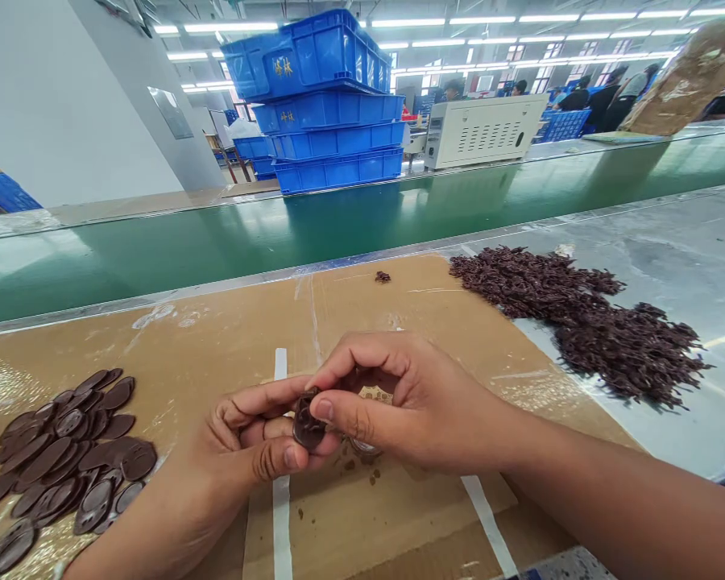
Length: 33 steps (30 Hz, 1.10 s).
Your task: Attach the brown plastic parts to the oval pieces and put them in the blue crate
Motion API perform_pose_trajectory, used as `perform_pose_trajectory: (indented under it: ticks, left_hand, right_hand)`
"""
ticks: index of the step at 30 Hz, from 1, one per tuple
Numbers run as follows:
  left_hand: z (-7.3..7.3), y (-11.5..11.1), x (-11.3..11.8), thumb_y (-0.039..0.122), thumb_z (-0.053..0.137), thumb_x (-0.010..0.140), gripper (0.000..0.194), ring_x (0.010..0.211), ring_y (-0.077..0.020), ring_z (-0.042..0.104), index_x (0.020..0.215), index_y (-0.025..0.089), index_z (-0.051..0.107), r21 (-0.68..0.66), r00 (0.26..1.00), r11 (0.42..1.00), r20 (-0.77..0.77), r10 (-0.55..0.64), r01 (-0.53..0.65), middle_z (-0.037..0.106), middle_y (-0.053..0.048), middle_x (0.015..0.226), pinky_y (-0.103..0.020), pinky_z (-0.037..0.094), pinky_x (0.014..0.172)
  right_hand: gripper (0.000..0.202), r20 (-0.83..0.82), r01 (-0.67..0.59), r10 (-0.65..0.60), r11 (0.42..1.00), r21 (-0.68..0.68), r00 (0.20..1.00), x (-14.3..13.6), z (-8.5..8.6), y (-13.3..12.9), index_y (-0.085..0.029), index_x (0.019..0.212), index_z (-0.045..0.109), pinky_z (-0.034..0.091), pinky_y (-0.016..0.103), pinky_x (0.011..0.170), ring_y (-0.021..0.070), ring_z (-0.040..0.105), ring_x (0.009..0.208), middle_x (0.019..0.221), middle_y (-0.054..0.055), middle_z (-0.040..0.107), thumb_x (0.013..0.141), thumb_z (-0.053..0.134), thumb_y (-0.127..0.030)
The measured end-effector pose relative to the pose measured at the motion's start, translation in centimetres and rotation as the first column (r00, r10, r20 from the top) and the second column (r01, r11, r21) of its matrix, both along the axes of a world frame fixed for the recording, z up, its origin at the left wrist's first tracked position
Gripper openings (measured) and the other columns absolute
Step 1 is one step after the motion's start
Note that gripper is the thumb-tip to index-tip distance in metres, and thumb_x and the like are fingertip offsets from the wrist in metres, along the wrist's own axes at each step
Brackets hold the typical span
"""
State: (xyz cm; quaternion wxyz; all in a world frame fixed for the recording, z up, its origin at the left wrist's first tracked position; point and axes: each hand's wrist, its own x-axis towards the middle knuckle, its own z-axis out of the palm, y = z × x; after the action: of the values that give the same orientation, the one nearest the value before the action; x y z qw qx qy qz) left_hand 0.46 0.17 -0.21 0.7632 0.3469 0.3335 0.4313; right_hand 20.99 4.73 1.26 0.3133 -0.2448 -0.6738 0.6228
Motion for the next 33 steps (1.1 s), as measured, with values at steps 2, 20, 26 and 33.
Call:
perform_pose_trajectory:
  ticks: [2, 20, 26, 33]
  left_hand:
    - [0.0, 0.0, -0.1, 0.010, 0.086, 0.072, 0.036, 0.076, -0.0106, 0.073, 0.104, 0.024, 0.079, -0.009, 1.000, 1.000, 0.008, 0.003, -0.003, 0.078, 0.001, 0.073, -0.019, 0.057, 0.080]
    - [-0.1, 0.1, 0.2, 0.027, 0.086, 0.075, 0.031, 0.079, -0.0079, 0.067, 0.105, 0.027, 0.079, 0.055, 0.995, 0.997, -0.081, -0.051, 0.055, 0.077, 0.001, 0.085, -0.015, 0.051, 0.080]
    - [-0.1, 0.3, 0.3, 0.026, 0.086, 0.076, 0.035, 0.075, -0.0062, 0.065, 0.110, 0.026, 0.078, 0.043, 0.997, 0.997, -0.029, -0.068, 0.070, 0.076, 0.002, 0.083, -0.013, 0.051, 0.076]
    - [-0.6, 0.1, 0.5, 0.015, 0.083, 0.077, 0.005, 0.066, -0.0077, 0.067, 0.081, 0.018, 0.082, 0.042, 0.996, 0.998, -0.077, 0.039, -0.036, 0.076, 0.000, 0.070, -0.013, 0.053, 0.068]
  right_hand:
    - [0.016, -0.004, 0.000, 0.000, 1.000, -0.015, 1.000, -0.1, 0.0, 0.0, -0.018, 0.096, 0.062, 0.057, 0.027, 0.066, 0.0154, 0.072, 0.073, 0.081, 0.005, 0.073, 0.092, 0.068, -0.031]
    - [0.019, 0.084, 0.103, -0.098, 0.993, -0.057, 0.992, -1.2, 0.3, -0.2, -0.016, 0.080, 0.065, 0.050, 0.023, 0.057, 0.0101, 0.062, 0.061, 0.077, 0.002, 0.068, 0.079, 0.077, -0.030]
    - [0.022, 0.076, 0.136, -0.126, 0.980, -0.145, 0.989, -1.3, 0.2, -0.3, -0.016, 0.076, 0.065, 0.048, 0.022, 0.055, 0.0110, 0.065, 0.062, 0.073, 0.000, 0.067, 0.074, 0.082, -0.030]
    - [0.027, -0.172, -0.030, -0.050, 0.899, -0.437, 0.984, -1.6, 0.1, -0.3, -0.015, 0.070, 0.063, 0.054, 0.018, 0.060, 0.0089, 0.069, 0.062, 0.067, -0.002, 0.074, 0.067, 0.089, -0.017]
